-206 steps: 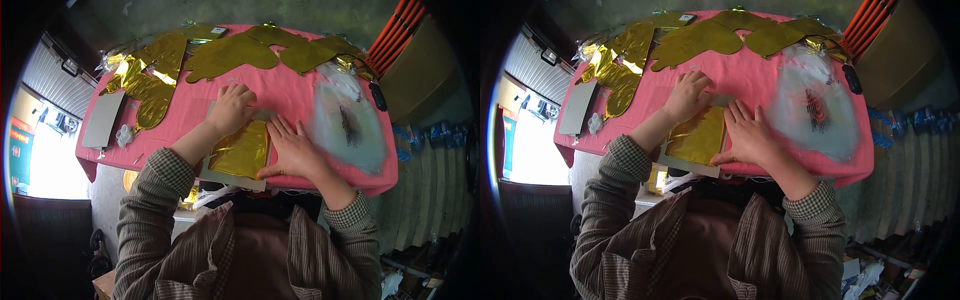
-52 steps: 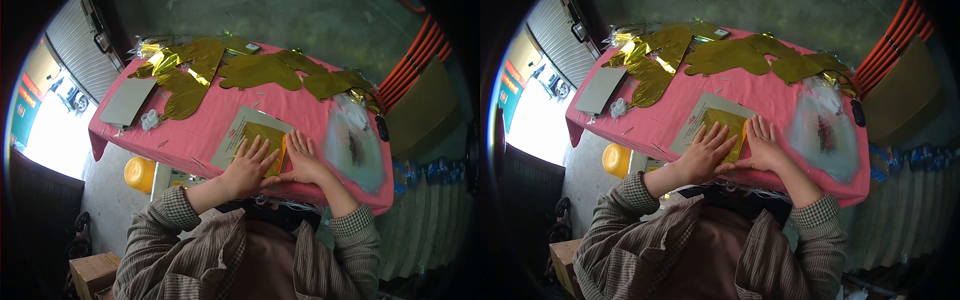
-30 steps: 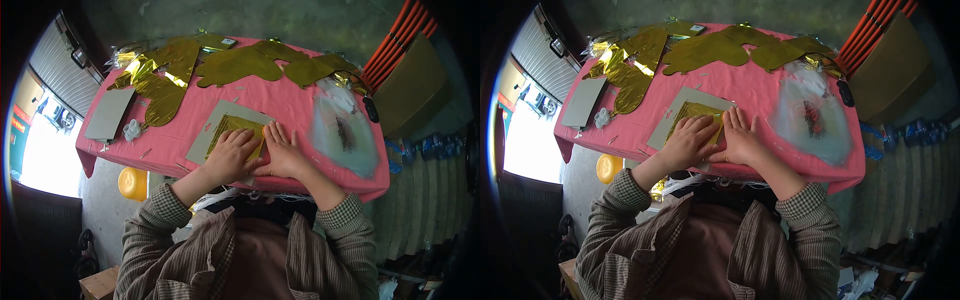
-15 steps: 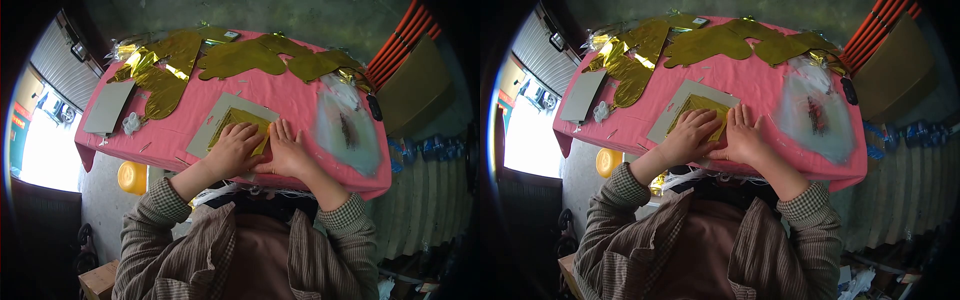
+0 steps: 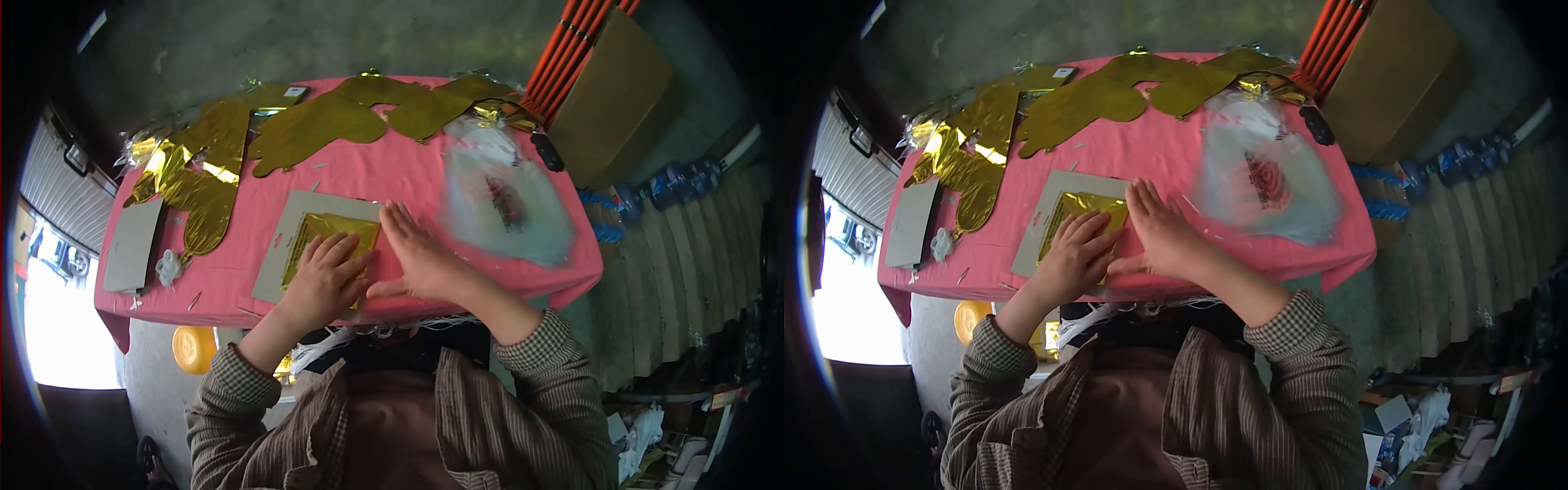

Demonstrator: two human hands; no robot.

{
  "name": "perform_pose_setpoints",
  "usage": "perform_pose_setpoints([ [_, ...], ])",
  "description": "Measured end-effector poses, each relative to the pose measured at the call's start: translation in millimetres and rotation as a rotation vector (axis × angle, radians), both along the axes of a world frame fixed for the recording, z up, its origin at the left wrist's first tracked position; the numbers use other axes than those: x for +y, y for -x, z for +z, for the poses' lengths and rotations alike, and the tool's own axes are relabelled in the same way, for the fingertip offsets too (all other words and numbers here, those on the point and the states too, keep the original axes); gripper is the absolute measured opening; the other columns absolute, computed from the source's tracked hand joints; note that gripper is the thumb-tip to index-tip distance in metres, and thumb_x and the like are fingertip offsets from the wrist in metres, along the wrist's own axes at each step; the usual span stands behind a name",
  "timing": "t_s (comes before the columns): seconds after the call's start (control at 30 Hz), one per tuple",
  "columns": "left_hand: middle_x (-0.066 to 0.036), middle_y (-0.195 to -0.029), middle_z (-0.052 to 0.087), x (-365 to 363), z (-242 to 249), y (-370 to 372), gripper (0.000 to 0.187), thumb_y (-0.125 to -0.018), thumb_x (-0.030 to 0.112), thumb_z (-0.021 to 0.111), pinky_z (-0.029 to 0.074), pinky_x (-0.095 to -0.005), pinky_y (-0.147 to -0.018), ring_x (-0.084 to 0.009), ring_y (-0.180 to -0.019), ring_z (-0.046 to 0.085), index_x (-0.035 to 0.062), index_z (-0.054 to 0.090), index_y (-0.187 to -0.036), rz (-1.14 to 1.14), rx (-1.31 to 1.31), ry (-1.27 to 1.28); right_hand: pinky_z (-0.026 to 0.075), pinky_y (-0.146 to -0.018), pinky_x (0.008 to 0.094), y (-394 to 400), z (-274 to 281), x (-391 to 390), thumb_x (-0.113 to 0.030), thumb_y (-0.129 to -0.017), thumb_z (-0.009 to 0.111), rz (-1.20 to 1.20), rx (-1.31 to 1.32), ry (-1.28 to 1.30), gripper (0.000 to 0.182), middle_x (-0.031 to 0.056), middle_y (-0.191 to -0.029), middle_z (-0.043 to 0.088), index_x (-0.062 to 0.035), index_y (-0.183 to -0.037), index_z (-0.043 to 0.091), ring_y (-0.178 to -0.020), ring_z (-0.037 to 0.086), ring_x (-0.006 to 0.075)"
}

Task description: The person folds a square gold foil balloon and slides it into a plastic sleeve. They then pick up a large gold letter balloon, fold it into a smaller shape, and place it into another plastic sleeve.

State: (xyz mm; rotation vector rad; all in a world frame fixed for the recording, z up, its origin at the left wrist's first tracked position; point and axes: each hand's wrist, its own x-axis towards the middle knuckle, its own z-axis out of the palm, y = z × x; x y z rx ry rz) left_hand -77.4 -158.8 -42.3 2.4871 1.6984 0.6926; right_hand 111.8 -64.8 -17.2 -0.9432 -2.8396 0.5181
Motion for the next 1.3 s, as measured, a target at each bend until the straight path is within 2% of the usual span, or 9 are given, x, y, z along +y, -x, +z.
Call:
perform_pose_setpoints([
  [0.03, -0.013, -0.128, 0.049, 0, 2, -1, 0.040, -0.083, 0.027, 0.059, 0.030, -0.0481, -0.104, -0.0307, -0.123, 0.042, 0.0158, 0.056, -0.122, -0.009, -0.005, -0.007, 0.026, -0.109, 0.0412, -9, 5, 8, -0.059, -0.072, 0.067, 0.049, 0.230, -0.006, 0.106, 0.0295, -0.142, 0.027, 0.0111, -0.137, 0.022, -0.135, 0.027, 0.0356],
  [0.07, -0.013, -0.130, 0.047, 0, 4, -1, 0.041, -0.083, 0.025, 0.059, 0.029, -0.0487, -0.105, -0.0314, -0.124, 0.040, 0.0151, 0.055, -0.123, -0.005, 0.001, 0.028, 0.042, -0.097, 0.0351, -18, 19, 14, -0.042, -0.078, 0.068, -0.021, 0.369, -0.003, 0.069, 0.0252, -0.123, 0.053, 0.0062, -0.124, 0.049, -0.117, 0.051, 0.0323],
  [0.13, -0.014, -0.132, 0.045, -1, 4, -1, 0.043, -0.084, 0.023, 0.058, 0.027, -0.0493, -0.106, -0.0323, -0.127, 0.037, 0.0144, 0.054, -0.125, 0.000, 0.013, 0.070, 0.049, -0.083, 0.0375, -38, 47, 39, -0.029, -0.083, 0.064, -0.290, 0.329, 0.284, 0.036, 0.0187, -0.101, 0.065, -0.0001, -0.103, 0.064, -0.097, 0.063, 0.0281],
  [0.2, -0.014, -0.132, 0.045, -1, 5, -1, 0.043, -0.083, 0.023, 0.058, 0.027, -0.0493, -0.106, -0.0323, -0.126, 0.038, 0.0144, 0.054, -0.125, -0.002, 0.009, 0.062, 0.050, -0.073, 0.0403, -64, 29, 90, -0.019, -0.083, 0.059, -0.436, 0.279, -0.037, 0.020, 0.0152, -0.086, 0.067, -0.0021, -0.090, 0.066, -0.083, 0.065, 0.0281],
  [0.37, -0.014, -0.131, 0.046, -1, 5, -1, 0.042, -0.083, 0.024, 0.059, 0.027, -0.0493, -0.105, -0.0324, -0.126, 0.038, 0.0142, 0.055, -0.124, 0.015, 0.000, 0.051, 0.051, -0.073, 0.0436, -111, -23, 186, -0.010, -0.082, 0.052, -0.577, 0.018, -0.510, 0.017, 0.0189, -0.089, 0.065, -0.0002, -0.086, 0.065, -0.085, 0.062, 0.0370],
  [0.67, -0.014, -0.128, 0.047, -1, -1, 2, 0.042, -0.084, 0.027, 0.059, 0.028, -0.0505, -0.104, -0.0314, -0.124, 0.040, 0.0148, 0.054, -0.124, -0.012, -0.012, 0.041, 0.050, -0.084, 0.0433, -99, -1, 203, -0.011, -0.072, 0.066, -0.673, -0.223, -0.263, 0.026, 0.0209, -0.102, 0.063, 0.0002, -0.095, 0.064, -0.098, 0.061, 0.0361],
  [1.1, -0.015, -0.129, 0.046, -1, -5, 5, 0.045, -0.084, 0.026, 0.058, 0.029, -0.0481, -0.103, -0.0324, -0.123, 0.040, 0.0125, 0.052, -0.126, -0.034, -0.009, 0.009, 0.050, -0.079, 0.0437, -89, 24, 150, -0.020, -0.069, 0.064, -0.604, -0.343, -0.192, 0.028, 0.0205, -0.090, 0.066, 0.0002, -0.087, 0.066, -0.089, 0.063, 0.0363],
  [1.2, -0.015, -0.129, 0.046, -1, -7, 7, 0.045, -0.084, 0.026, 0.059, 0.029, -0.0477, -0.103, -0.0320, -0.123, 0.040, 0.0130, 0.052, -0.127, -0.050, -0.031, 0.005, 0.051, -0.063, 0.0354, -84, 32, 129, -0.015, -0.067, 0.065, -0.487, -0.080, -0.260, 0.017, 0.0137, -0.071, 0.065, 0.0006, -0.072, 0.061, -0.066, 0.064, 0.0260],
  [1.3, -0.015, -0.129, 0.046, 0, -6, 5, 0.045, -0.084, 0.027, 0.058, 0.029, -0.0471, -0.103, -0.0313, -0.123, 0.040, 0.0134, 0.052, -0.127, -0.051, -0.016, -0.004, 0.044, -0.051, 0.0223, -59, 33, 97, -0.002, -0.075, 0.061, -0.268, 0.326, 0.436, 0.006, 0.0011, -0.064, 0.057, -0.0001, -0.080, 0.061, -0.055, 0.055, 0.0081],
])
